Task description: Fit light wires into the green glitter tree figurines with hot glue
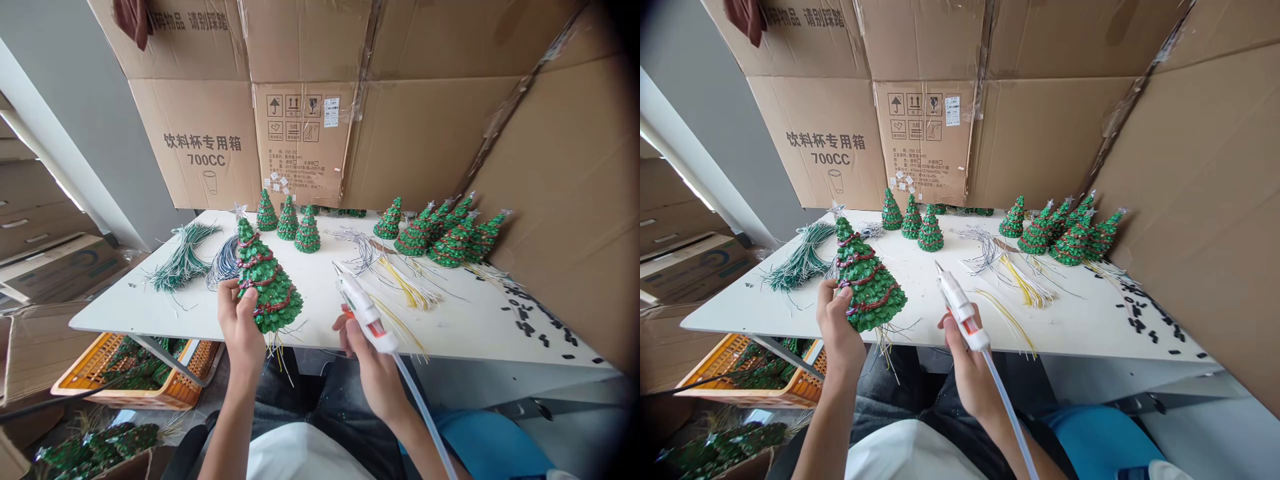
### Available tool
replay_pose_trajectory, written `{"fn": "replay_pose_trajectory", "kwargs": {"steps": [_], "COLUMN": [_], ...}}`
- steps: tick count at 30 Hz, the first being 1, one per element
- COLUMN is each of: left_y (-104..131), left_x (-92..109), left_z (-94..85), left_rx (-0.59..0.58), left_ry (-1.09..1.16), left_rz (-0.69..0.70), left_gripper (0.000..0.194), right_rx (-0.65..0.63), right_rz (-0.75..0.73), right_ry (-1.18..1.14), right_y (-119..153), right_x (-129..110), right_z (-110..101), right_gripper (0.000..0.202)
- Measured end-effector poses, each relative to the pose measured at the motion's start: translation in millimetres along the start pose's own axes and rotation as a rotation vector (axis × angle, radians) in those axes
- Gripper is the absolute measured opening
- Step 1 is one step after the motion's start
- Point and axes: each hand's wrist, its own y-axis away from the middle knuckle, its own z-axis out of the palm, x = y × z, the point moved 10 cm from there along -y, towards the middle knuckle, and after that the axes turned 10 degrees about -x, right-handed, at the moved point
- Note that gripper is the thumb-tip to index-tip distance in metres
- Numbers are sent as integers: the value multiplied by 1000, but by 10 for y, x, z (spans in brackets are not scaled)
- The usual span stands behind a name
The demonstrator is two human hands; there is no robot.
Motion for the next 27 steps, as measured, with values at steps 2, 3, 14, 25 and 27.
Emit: {"fn": "replay_pose_trajectory", "kwargs": {"steps": [2,3,14,25,27], "left_y": [-8,-8,87,260,278], "left_x": [-25,-24,261,178,162], "left_z": [61,92,-106,379,514], "left_rx": [-28,-39,35,-184,-287], "left_ry": [101,146,428,493,404], "left_rz": [-62,-89,-180,-273,-237], "left_gripper": [32,32,24,30,31], "right_rx": [51,59,24,57,82], "right_rz": [9,7,-44,-108,-136], "right_ry": [97,137,487,574,535], "right_y": [-128,-189,-373,-352,-332], "right_x": [93,142,492,340,225], "right_z": [-141,-193,-224,-192,-277], "right_gripper": [35,32,29,28,24]}}
